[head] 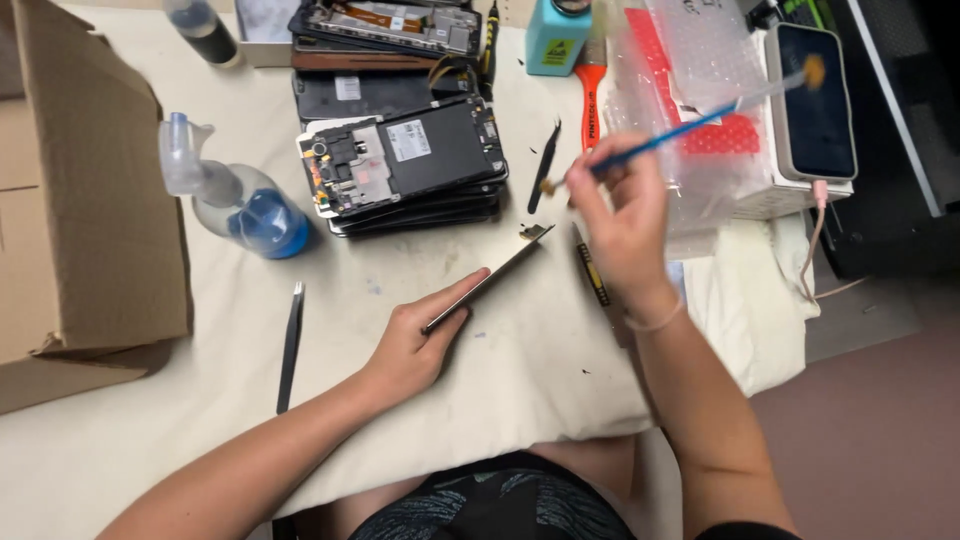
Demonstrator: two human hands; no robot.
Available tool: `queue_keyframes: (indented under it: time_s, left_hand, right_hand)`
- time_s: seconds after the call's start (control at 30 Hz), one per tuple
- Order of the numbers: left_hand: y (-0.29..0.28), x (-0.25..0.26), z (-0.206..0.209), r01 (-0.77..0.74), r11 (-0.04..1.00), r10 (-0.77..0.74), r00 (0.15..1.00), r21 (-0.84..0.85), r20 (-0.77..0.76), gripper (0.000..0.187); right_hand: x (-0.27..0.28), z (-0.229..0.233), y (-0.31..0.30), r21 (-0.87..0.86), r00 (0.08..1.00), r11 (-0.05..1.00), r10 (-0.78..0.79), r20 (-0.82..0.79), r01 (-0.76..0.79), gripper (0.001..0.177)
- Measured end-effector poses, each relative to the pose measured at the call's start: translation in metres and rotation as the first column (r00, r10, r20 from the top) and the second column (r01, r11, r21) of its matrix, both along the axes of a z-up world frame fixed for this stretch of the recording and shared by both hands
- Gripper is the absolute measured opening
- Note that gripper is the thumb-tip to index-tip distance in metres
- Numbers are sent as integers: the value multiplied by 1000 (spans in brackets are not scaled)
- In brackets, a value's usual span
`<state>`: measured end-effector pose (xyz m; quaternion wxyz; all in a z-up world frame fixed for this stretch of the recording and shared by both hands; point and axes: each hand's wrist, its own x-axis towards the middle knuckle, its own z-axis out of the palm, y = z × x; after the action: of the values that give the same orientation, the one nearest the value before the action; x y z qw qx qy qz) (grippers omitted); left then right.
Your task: Removing adhesive residue from a mobile phone frame using a brush and cleaning solution
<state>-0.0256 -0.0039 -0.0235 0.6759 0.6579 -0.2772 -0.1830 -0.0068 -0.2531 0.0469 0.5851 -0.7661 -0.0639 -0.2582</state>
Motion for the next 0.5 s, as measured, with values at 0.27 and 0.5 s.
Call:
queue_keyframes:
  time_s: [0.27,0.5]
  left_hand:
    - [-21,-6,-7,-126,990,129,990,-56,64,46]
    - [-22,-6,-3,-124,989,129,989,-79,67,45]
  right_hand:
    - [-63,-54,50,-95,990,994,43,-135,-56,12]
    - [-59,-62,69,-283,999,958,-50,10,51,5]
